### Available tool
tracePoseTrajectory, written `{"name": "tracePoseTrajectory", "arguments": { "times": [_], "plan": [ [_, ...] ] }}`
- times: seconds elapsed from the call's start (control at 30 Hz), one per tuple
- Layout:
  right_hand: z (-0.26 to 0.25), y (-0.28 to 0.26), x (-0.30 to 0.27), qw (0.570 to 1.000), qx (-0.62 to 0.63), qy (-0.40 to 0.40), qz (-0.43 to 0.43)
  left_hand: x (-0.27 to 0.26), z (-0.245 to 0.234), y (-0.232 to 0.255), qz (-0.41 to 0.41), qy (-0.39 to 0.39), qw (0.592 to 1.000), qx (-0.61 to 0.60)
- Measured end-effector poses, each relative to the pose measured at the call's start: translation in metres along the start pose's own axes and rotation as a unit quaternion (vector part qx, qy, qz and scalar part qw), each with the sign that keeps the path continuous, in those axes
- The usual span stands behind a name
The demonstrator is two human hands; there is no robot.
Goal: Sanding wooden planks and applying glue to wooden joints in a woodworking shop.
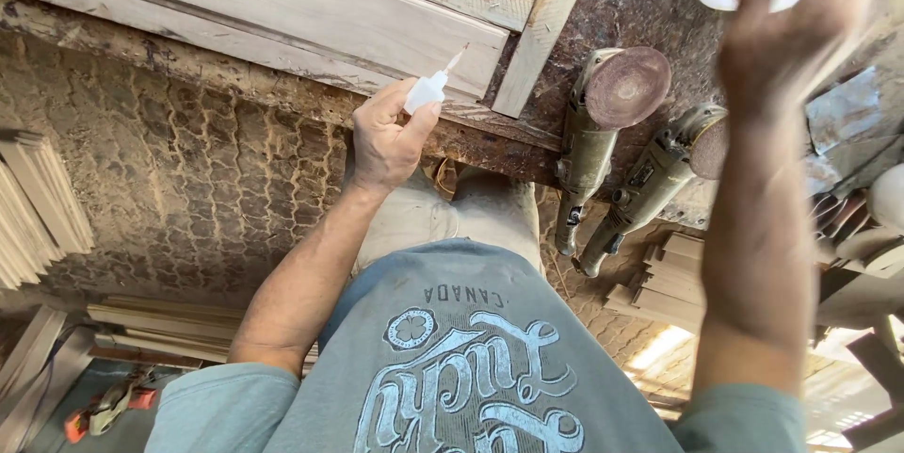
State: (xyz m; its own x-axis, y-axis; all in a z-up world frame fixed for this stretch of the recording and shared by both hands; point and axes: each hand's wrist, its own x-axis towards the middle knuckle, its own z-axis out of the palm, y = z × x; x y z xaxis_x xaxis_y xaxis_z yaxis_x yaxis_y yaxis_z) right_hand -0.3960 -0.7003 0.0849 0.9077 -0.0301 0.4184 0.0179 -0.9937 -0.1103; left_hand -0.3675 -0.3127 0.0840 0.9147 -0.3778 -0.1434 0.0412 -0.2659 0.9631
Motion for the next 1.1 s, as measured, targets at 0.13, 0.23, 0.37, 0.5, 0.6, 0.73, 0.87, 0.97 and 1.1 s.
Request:
{"name": "tracePoseTrajectory", "arguments": {
  "times": [0.13,0.23,0.37,0.5,0.6,0.73,0.87,0.97,1.1],
  "plan": [
    [0.014,-0.141,-0.041,0.979,0.195,0.004,0.051,-0.002,-0.02,0.007,-0.038,0.013,0.999,-0.023],
    [0.096,-0.181,-0.08,0.969,0.222,0.015,0.111,0.005,-0.032,0.011,-0.025,0.018,0.999,-0.013],
    [0.153,-0.184,-0.092,0.98,0.124,0.062,0.143,0.012,-0.047,0.015,-0.027,-0.003,1.0,-0.013],
    [0.139,-0.227,-0.108,0.986,0.055,0.049,0.152,0.026,-0.067,0.018,-0.017,-0.044,0.999,0.0],
    [0.132,-0.26,-0.12,0.974,-0.031,-0.143,0.173,0.038,-0.078,0.016,-0.039,-0.07,0.997,-0.001],
    [0.144,-0.282,-0.11,0.932,0.022,-0.198,0.303,0.051,-0.088,0.0,-0.031,-0.102,0.994,0.013],
    [0.133,-0.297,-0.121,0.939,0.019,-0.154,0.306,0.064,-0.096,-0.002,-0.021,-0.143,0.989,0.022],
    [0.138,-0.285,-0.112,0.948,-0.014,-0.154,0.278,0.07,-0.1,-0.001,-0.018,-0.153,0.987,0.043],
    [0.154,-0.275,-0.113,0.943,0.032,-0.21,0.255,0.072,-0.101,-0.005,-0.01,-0.169,0.984,0.058]
  ]
}}
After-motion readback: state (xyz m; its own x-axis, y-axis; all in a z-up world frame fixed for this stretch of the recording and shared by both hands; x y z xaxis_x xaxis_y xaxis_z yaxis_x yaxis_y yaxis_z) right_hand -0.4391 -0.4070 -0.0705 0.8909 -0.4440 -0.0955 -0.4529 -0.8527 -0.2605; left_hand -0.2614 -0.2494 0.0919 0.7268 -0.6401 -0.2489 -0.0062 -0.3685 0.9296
